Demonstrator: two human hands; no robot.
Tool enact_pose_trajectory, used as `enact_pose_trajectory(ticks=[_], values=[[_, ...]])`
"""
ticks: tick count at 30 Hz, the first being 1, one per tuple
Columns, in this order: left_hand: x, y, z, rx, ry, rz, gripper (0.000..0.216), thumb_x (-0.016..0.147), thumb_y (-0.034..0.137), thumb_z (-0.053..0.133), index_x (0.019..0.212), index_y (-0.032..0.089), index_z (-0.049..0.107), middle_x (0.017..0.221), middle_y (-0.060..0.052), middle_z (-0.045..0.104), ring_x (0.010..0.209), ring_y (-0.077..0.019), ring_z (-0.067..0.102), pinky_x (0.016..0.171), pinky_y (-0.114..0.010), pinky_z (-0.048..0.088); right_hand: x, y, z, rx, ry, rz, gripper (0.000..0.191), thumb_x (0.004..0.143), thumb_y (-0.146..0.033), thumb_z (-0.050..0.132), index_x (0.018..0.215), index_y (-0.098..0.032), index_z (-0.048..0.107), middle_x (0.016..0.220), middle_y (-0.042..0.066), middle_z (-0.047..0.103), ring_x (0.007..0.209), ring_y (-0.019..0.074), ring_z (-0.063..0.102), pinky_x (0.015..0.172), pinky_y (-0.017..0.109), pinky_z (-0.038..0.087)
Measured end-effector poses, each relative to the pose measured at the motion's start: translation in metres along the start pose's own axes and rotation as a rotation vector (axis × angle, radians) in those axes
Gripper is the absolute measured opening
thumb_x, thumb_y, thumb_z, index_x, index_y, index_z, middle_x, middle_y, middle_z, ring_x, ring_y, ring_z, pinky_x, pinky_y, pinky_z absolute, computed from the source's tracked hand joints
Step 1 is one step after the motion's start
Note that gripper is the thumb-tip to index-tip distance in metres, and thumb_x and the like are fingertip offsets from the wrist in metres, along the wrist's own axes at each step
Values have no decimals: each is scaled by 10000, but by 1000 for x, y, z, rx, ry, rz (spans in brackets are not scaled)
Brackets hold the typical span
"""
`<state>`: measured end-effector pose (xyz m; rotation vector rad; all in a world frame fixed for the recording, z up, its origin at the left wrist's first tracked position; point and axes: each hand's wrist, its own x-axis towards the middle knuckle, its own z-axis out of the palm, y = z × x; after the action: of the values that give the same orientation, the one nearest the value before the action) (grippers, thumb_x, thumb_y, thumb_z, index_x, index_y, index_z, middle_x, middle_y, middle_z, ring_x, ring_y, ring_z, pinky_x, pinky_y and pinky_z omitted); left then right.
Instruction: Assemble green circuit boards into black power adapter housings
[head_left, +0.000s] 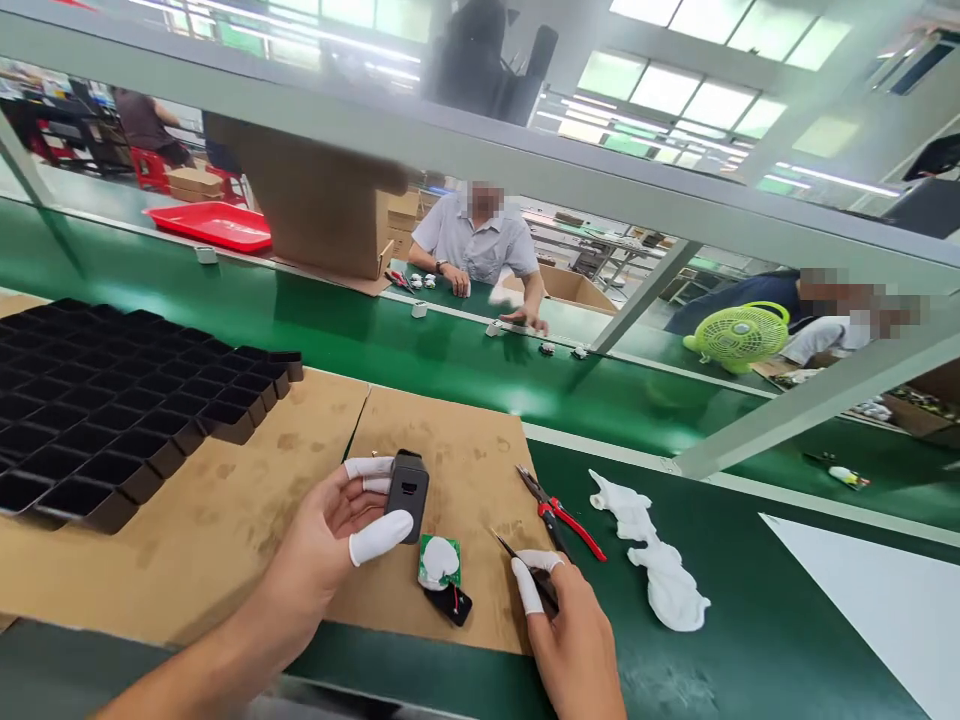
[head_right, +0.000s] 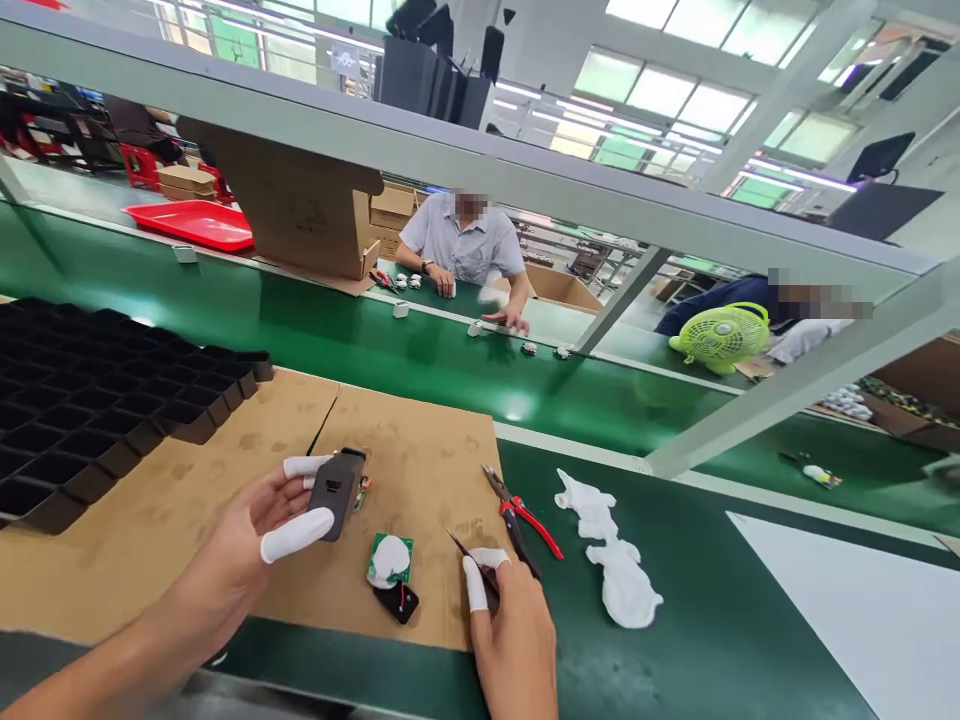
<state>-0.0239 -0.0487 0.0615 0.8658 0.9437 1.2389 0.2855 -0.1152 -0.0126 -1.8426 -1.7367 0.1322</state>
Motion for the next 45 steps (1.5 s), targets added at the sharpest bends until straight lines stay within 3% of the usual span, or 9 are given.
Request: enact_pose_trajectory(ticks=[3, 5, 8, 12, 17, 23, 28, 36, 45], values=[[22, 2, 5, 8, -30, 2, 672, 652, 431, 1124, 1179, 197, 779, 1191, -145, 866, 1093, -327, 844, 1011, -451, 709, 27, -22, -15, 206, -95, -49, 353, 1195, -453, 548, 1408, -243, 735, 1270, 109, 850, 1124, 258, 835, 951, 358, 684], [38, 2, 8, 11, -54, 9, 675, 629, 420, 1134, 1150, 196, 768, 1176, -141, 863, 1058, -308, 841, 980, -432, 713, 54, -45, -27, 266, -71, -130, 399, 1213, -424, 540, 1552, -282, 695, 1297, 96, 829, 1207, 258, 809, 996, 364, 671], [62, -1, 12, 27, -79, 3, 688, 614, 418, 1141, 1135, 204, 745, 1161, -128, 863, 1021, -282, 834, 966, -416, 713, 94, -80, -37, 323, -112, -248, 322, 1208, -343, 560, 1436, -302, 784, 1035, 33, 767, 892, 194, 751, 778, 299, 630], [82, -11, 11, 43, -64, -23, 694, 604, 415, 1137, 1123, 207, 726, 1154, -119, 857, 996, -258, 821, 953, -387, 705, 119, -98, -27, 364, -64, -339, 303, 1167, -226, 616, 1358, -296, 842, 889, -10, 684, 726, 152, 645, 624, 256, 528], [82, -22, 7, 106, -40, -111, 638, 647, 405, 1085, 1140, 197, 737, 1126, -113, 857, 987, -243, 816, 919, -351, 697, 110, -92, -8, 349, 86, -384, 282, 1095, -136, 711, 1292, -255, 873, 786, -34, 638, 621, 125, 590, 548, 241, 473], [73, -27, 9, 165, 35, -161, 634, 551, 313, 1082, 1082, 188, 758, 1035, -87, 856, 883, -216, 798, 822, -297, 676, 101, -98, -11, 348, 32, -374, 244, 1062, -120, 734, 1171, -257, 903, 723, -21, 690, 535, 122, 569, 467, 252, 427], [69, -33, 7, 185, 64, -112, 658, 548, 231, 1097, 1112, 203, 759, 1026, -65, 841, 871, -215, 791, 728, -254, 646, 98, -104, -11, 352, -10, -371, 255, 1076, -129, 725, 1186, -273, 904, 723, -16, 683, 564, 129, 616, 482, 248, 466], [64, -35, 10, 330, 108, 81, 514, 676, 328, 1026, 1099, 219, 756, 1025, -69, 863, 886, -246, 824, 807, -337, 717, 97, -105, -6, 278, -10, -388, 258, 1086, -127, 664, 1144, -243, 887, 699, -23, 602, 553, 138, 533, 479, 271, 420], [59, -28, 19, 474, 169, 154, 504, 643, 342, 998, 1072, 215, 764, 1003, -76, 870, 898, -270, 820, 791, -358, 709, 93, -105, 2, 159, 24, -409, 250, 1067, -112, 636, 912, -246, 780, 684, -33, 519, 541, 149, 425, 481, 305, 335]])
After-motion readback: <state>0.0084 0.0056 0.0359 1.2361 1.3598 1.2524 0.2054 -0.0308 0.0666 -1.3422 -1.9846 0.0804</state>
